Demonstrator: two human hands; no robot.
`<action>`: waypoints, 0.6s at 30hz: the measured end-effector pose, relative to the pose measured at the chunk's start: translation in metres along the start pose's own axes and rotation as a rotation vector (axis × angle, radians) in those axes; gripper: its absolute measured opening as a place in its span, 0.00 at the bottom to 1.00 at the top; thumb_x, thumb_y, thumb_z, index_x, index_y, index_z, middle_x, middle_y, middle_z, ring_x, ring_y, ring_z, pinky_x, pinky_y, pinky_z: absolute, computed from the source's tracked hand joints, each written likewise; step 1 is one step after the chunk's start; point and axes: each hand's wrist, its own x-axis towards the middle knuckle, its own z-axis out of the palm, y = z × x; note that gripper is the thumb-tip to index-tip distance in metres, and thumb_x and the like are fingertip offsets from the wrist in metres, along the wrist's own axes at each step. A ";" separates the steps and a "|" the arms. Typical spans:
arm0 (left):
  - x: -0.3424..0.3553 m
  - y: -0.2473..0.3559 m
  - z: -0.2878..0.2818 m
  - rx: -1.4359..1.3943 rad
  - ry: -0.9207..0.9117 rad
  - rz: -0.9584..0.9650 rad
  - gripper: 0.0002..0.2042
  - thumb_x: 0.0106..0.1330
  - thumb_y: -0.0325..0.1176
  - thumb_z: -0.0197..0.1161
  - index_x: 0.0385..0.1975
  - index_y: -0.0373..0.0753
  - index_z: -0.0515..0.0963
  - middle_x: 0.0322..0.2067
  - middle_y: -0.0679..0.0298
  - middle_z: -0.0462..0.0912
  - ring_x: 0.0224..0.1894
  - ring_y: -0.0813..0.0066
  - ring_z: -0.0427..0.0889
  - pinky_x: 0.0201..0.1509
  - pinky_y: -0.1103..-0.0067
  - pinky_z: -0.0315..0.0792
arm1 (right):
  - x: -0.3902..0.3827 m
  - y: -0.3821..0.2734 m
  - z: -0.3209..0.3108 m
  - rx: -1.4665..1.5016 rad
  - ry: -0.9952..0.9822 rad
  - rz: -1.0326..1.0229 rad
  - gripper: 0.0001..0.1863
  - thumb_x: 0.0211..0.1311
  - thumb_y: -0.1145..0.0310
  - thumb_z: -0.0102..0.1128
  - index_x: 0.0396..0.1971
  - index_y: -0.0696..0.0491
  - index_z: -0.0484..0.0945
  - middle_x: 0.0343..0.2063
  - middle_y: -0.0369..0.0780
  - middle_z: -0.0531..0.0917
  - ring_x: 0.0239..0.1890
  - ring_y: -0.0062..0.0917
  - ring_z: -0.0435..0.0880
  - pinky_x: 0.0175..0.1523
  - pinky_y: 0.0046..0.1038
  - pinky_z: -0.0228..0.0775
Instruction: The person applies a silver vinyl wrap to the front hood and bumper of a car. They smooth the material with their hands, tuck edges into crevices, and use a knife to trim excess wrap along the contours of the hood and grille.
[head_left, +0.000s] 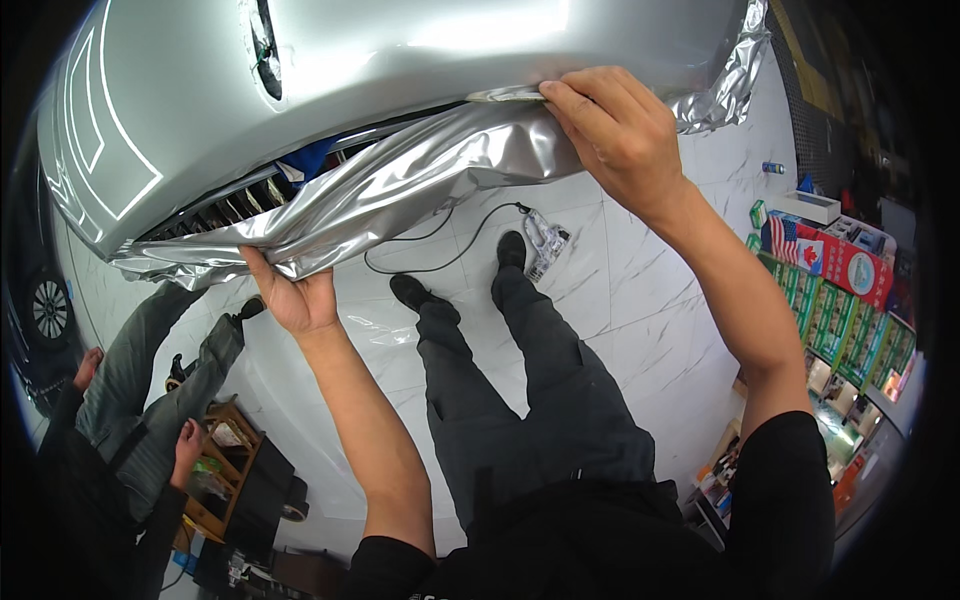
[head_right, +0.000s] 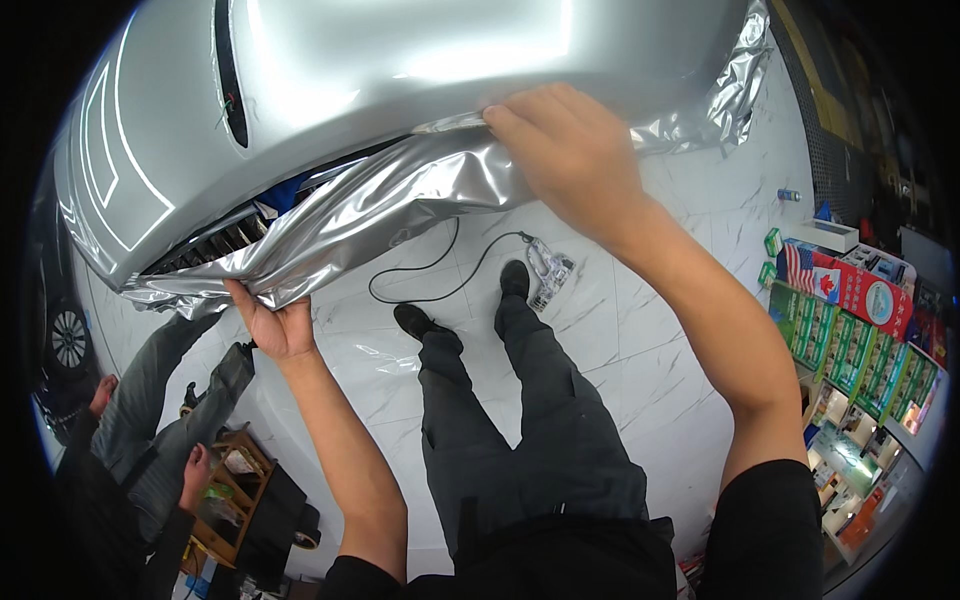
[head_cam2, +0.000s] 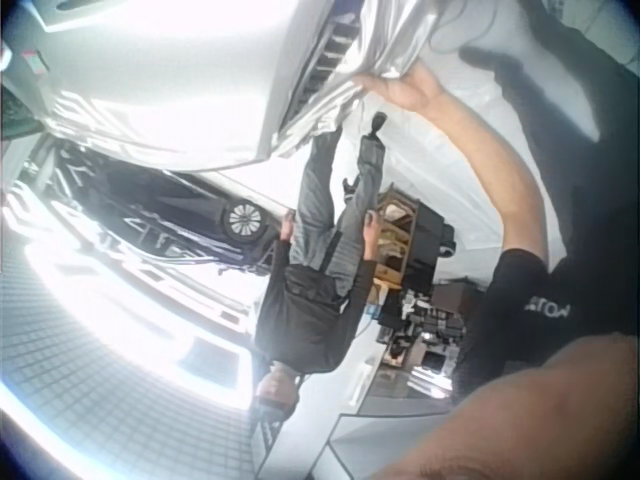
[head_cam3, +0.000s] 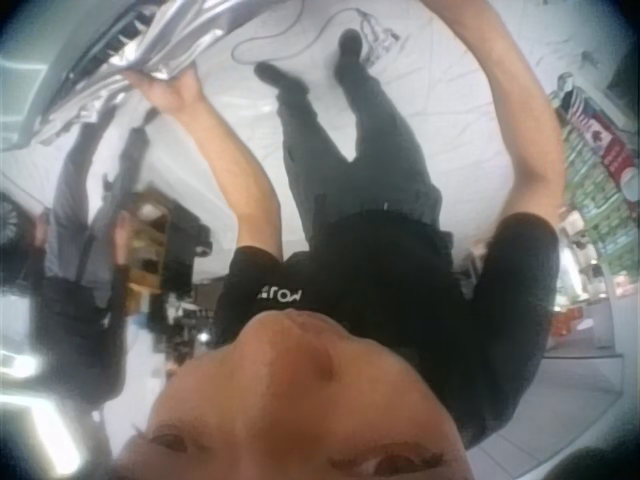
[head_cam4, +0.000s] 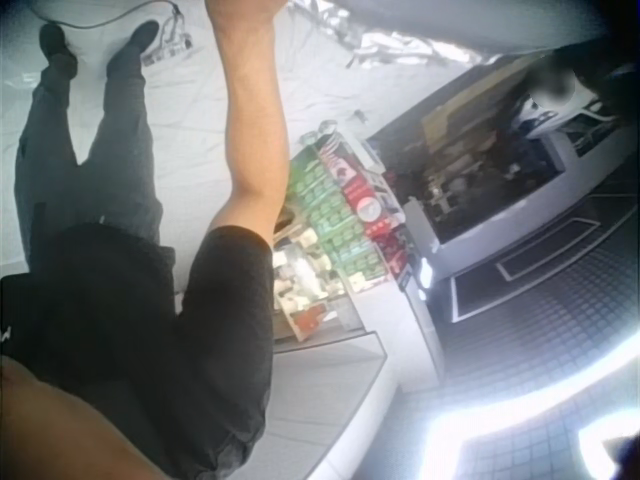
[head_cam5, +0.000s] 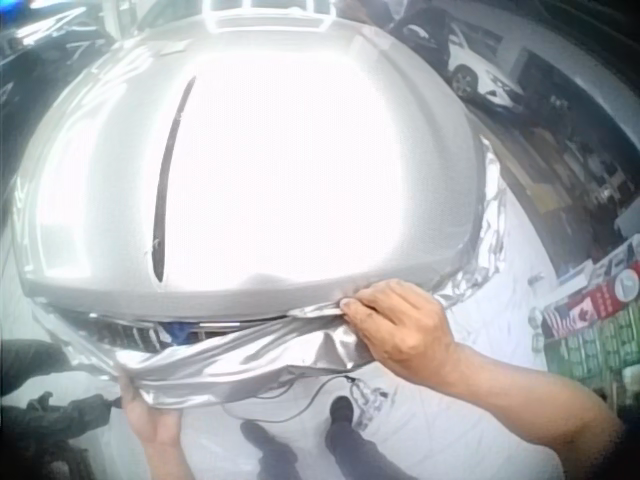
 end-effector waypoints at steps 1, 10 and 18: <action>0.000 0.000 -0.001 -0.001 0.005 0.000 0.27 0.81 0.54 0.67 0.71 0.45 0.78 0.68 0.59 0.83 0.72 0.55 0.80 0.79 0.46 0.71 | -0.002 0.002 -0.001 0.002 0.000 0.001 0.17 0.56 0.81 0.80 0.47 0.56 0.89 0.38 0.37 0.89 0.38 0.32 0.88 0.40 0.33 0.81; 0.004 0.008 -0.016 -0.092 -0.106 -0.068 0.26 0.82 0.53 0.66 0.72 0.44 0.78 0.71 0.58 0.82 0.74 0.54 0.78 0.80 0.46 0.69 | -0.017 0.023 -0.006 -0.025 0.041 -0.021 0.15 0.54 0.75 0.73 0.44 0.54 0.88 0.37 0.35 0.89 0.38 0.29 0.89 0.40 0.31 0.81; 0.005 0.015 -0.021 -0.094 -0.104 -0.078 0.28 0.81 0.53 0.67 0.72 0.43 0.78 0.70 0.56 0.83 0.73 0.51 0.79 0.81 0.43 0.68 | -0.035 0.041 -0.014 -0.025 0.038 0.009 0.16 0.54 0.76 0.73 0.44 0.53 0.88 0.39 0.35 0.90 0.40 0.30 0.90 0.41 0.30 0.83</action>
